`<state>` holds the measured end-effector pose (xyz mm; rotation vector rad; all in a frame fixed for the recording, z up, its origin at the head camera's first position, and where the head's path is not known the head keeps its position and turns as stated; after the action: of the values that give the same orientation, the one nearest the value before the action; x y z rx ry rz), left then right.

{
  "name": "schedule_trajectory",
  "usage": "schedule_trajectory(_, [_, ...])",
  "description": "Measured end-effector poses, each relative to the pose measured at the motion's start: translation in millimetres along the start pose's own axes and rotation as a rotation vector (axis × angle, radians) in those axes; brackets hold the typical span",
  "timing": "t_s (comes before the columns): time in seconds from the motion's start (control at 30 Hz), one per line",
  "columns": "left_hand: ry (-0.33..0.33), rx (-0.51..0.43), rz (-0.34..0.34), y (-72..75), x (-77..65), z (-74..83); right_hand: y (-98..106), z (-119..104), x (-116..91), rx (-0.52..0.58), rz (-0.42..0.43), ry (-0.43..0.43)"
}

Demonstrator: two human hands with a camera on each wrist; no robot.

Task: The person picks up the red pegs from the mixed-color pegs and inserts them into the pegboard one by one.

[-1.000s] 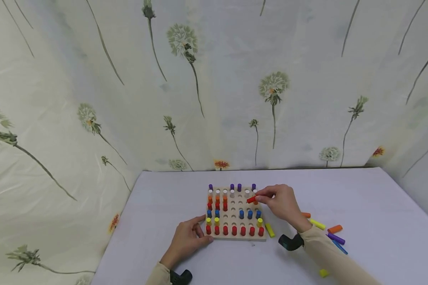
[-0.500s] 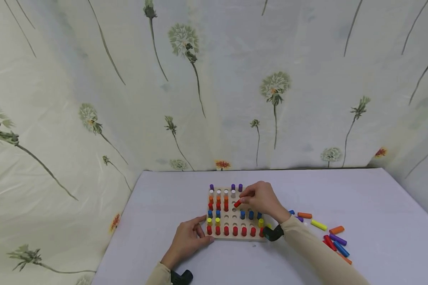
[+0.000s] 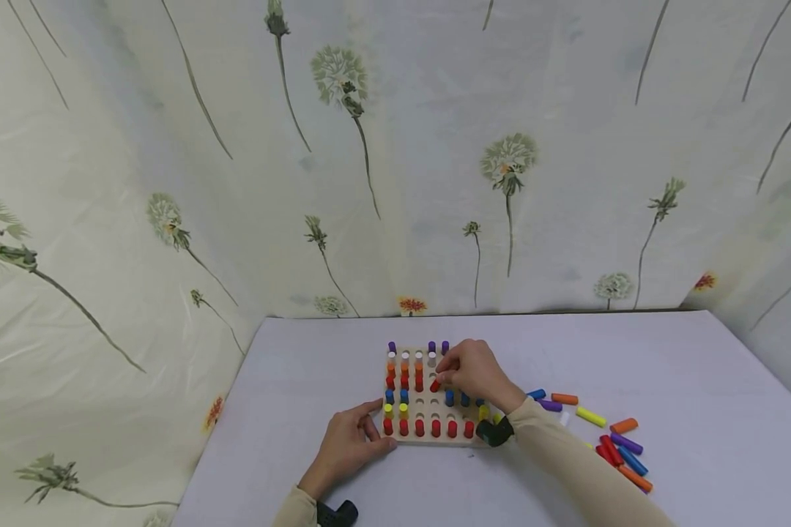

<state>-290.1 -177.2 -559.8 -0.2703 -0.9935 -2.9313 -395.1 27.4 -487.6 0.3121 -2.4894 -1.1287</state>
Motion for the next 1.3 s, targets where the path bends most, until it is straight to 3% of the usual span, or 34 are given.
schedule_trajectory(0.3, [-0.004, -0.013, -0.003, -0.2, 0.5, 0.7, -1, -23, 0, -0.083, -0.024, 0.028])
schedule_trajectory(0.83, [-0.003, -0.014, -0.01, -2.5, 1.4, 1.4, -12, -19, 0, -0.148, -0.062, -0.092])
schedule_trajectory(1.3, [-0.017, -0.008, -0.005, -1.3, 0.9, 0.6, -13, -25, -2, -0.221, -0.022, -0.074])
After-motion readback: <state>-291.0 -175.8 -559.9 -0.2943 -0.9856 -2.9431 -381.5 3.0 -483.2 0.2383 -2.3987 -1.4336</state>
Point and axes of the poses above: each hand's wrist, its own x-axis towards the middle knuckle, its own y-axis out of the back of the hand, z = x × y, the point moved 10 cm from there along x, towards the middle knuckle, and after that the axes turned 9 degrees about z, right-handed, at the moved point
